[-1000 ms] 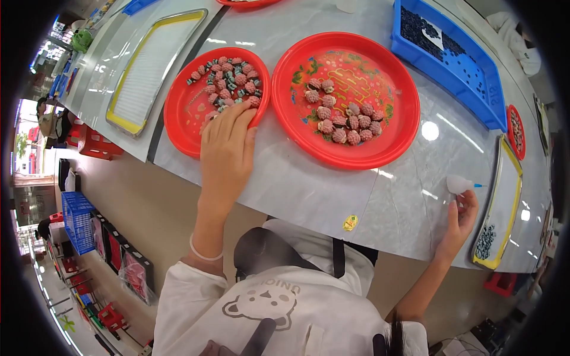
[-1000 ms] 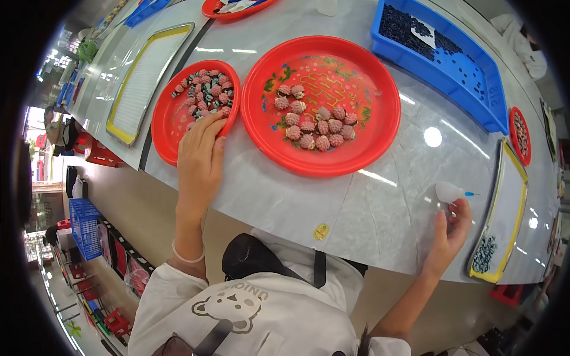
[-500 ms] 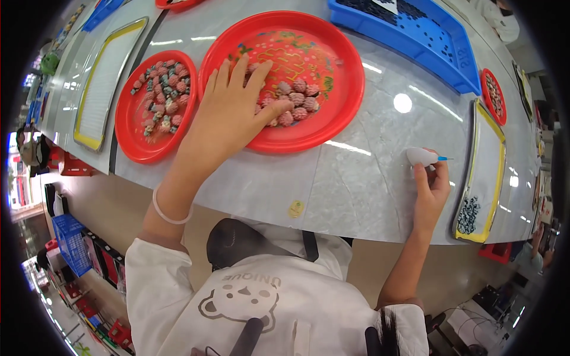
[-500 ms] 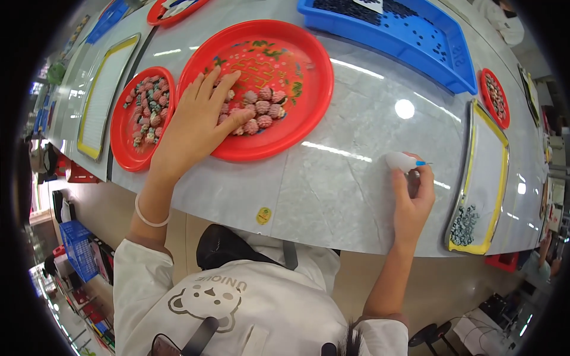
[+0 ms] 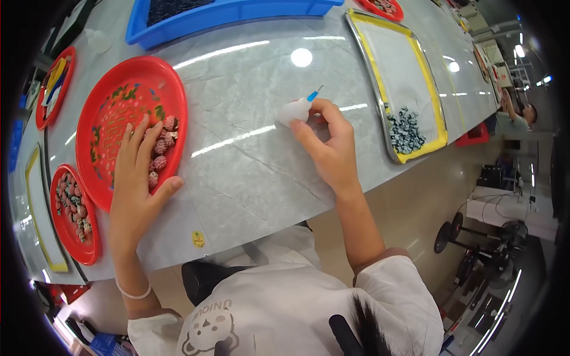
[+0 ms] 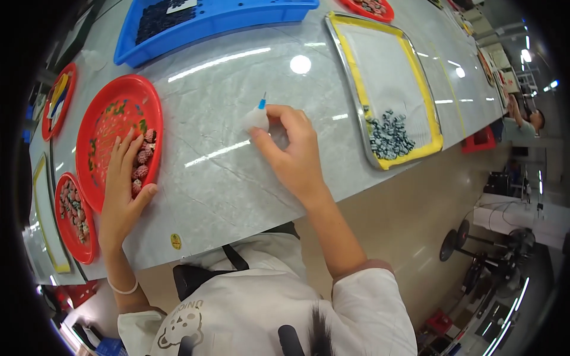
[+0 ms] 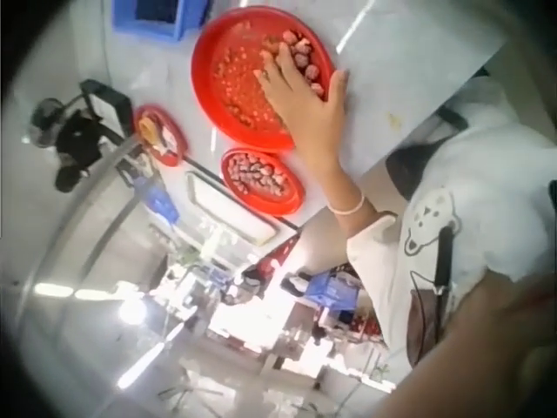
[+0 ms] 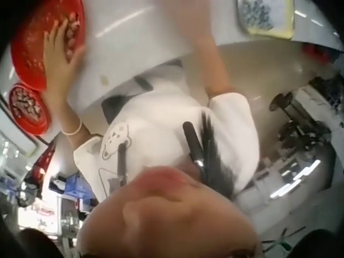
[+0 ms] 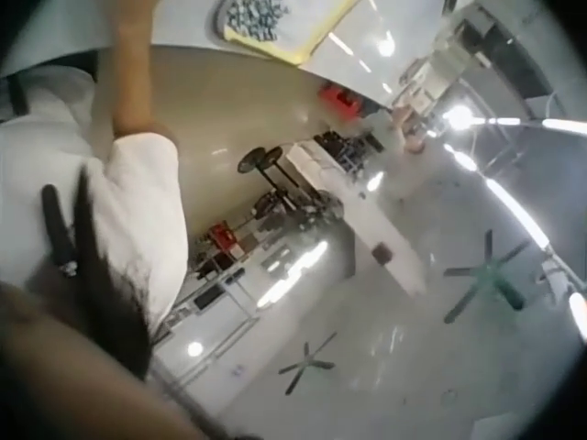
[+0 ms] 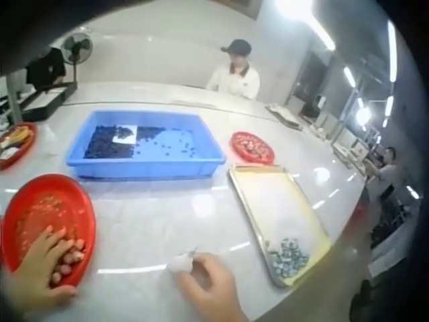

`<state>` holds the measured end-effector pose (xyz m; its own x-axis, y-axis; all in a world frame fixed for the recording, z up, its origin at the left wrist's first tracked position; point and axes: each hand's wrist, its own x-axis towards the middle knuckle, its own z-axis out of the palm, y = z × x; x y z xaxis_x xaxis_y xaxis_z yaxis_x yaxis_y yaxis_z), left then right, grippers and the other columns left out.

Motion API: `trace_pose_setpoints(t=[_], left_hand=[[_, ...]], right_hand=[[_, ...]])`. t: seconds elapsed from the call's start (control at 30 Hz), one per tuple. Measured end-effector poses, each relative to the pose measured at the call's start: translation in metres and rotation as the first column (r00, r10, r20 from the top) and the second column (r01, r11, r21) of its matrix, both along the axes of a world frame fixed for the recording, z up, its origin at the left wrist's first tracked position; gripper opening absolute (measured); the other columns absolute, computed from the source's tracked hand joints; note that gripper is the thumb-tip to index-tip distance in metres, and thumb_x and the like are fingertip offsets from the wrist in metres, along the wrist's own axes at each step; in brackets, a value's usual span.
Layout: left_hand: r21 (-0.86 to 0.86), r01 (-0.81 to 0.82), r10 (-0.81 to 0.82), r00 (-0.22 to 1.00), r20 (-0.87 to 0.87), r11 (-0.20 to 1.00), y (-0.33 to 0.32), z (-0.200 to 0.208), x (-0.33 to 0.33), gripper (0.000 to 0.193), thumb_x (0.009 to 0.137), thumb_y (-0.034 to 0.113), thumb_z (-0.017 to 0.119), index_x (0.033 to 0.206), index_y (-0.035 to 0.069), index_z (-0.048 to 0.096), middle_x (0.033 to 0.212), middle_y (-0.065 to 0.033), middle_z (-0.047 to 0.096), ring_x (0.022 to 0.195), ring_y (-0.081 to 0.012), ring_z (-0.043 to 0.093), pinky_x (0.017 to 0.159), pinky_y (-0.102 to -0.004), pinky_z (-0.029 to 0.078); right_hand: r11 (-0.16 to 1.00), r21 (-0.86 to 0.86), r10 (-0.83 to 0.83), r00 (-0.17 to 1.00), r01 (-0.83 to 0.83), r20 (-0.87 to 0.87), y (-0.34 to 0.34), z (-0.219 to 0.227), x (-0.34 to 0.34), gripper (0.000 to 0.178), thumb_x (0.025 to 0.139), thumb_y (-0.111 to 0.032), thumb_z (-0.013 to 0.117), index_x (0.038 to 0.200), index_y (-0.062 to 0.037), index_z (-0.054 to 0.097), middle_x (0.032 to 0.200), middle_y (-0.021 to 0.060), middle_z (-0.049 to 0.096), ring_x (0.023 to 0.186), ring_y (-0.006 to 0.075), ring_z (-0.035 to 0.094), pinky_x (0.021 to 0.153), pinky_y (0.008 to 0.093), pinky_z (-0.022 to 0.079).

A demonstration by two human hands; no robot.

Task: The person assembles small figurines by applying glue from a bottle to the head pieces, attaching torso pieces by hand, and placing the assembled figurines into a tray.

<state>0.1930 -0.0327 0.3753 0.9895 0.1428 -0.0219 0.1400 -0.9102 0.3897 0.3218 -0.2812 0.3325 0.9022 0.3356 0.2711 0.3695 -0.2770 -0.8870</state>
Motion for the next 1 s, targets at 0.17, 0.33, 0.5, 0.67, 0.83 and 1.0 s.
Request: trace_pose_setpoints(t=[0.17, 0.33, 0.5, 0.67, 0.83, 1.0], left_hand=[[0.005, 0.038, -0.038, 0.998, 0.051, 0.999, 0.000, -0.007, 0.009, 0.068, 0.069, 0.033, 0.058, 0.129, 0.011, 0.035, 0.136, -0.0103, 0.030, 0.128, -0.0328, 0.020, 0.103, -0.0432, 0.017], [0.003, 0.068, -0.068, 0.995, 0.072, 0.998, 0.008, -0.006, 0.005, 0.062, 0.068, 0.029, 0.060, 0.123, 0.007, 0.041, 0.129, -0.0103, 0.038, 0.125, -0.0294, 0.027, 0.102, -0.0411, 0.020], [0.064, 0.023, -0.035, 0.980, 0.195, 0.998, 0.011, -0.011, 0.003, 0.057, 0.066, 0.025, 0.065, 0.116, 0.007, 0.046, 0.122, -0.0108, 0.044, 0.115, -0.0301, 0.037, 0.096, -0.0393, 0.029], [0.079, 0.015, -0.030, 0.981, 0.191, 0.997, 0.009, -0.011, 0.006, 0.052, 0.067, 0.026, 0.065, 0.112, 0.006, 0.049, 0.117, -0.0116, 0.047, 0.109, -0.0286, 0.041, 0.093, -0.0377, 0.032], [0.071, -0.022, 0.015, 0.995, 0.102, 0.997, 0.013, -0.013, 0.000, 0.054, 0.067, 0.026, 0.066, 0.113, 0.006, 0.048, 0.118, -0.0110, 0.046, 0.108, -0.0288, 0.043, 0.090, -0.0363, 0.034], [0.091, 0.043, -0.061, 0.975, 0.215, 0.995, 0.005, -0.011, 0.009, 0.059, 0.069, 0.022, 0.063, 0.122, 0.008, 0.041, 0.127, -0.0114, 0.039, 0.114, -0.0296, 0.039, 0.095, -0.0370, 0.031]], right_hand=[[1.000, 0.016, -0.005, 0.999, 0.006, -0.033, -0.002, 0.000, 0.000, 0.022, 0.073, -0.010, 0.062, 0.093, -0.0031, 0.057, 0.083, 0.0016, 0.056, 0.076, 0.0101, 0.046, 0.072, 0.0236, 0.036], [0.999, 0.004, -0.037, 0.999, 0.037, -0.013, -0.001, -0.002, -0.001, 0.023, 0.073, -0.010, 0.062, 0.093, -0.0023, 0.057, 0.080, 0.0012, 0.057, 0.074, 0.0107, 0.046, 0.071, 0.0237, 0.036], [0.993, -0.068, -0.099, 0.995, 0.098, -0.012, -0.006, -0.005, 0.005, 0.023, 0.073, -0.010, 0.062, 0.094, -0.0016, 0.057, 0.080, 0.0010, 0.058, 0.073, 0.0105, 0.046, 0.070, 0.0232, 0.037], [0.994, -0.071, -0.092, 0.995, 0.089, -0.041, -0.009, -0.010, 0.009, 0.022, 0.074, -0.008, 0.061, 0.094, -0.0018, 0.057, 0.085, 0.0010, 0.058, 0.074, 0.0091, 0.046, 0.070, 0.0224, 0.037], [0.995, -0.086, -0.060, 0.998, 0.059, -0.017, -0.009, -0.007, 0.010, 0.024, 0.074, -0.009, 0.061, 0.097, -0.0018, 0.057, 0.087, -0.0001, 0.057, 0.073, 0.0077, 0.045, 0.069, 0.0215, 0.038], [0.990, -0.132, -0.052, 0.999, 0.051, -0.006, -0.009, -0.008, 0.011, 0.026, 0.074, -0.009, 0.062, 0.098, -0.0023, 0.057, 0.086, -0.0010, 0.056, 0.073, 0.0062, 0.045, 0.068, 0.0204, 0.038]])
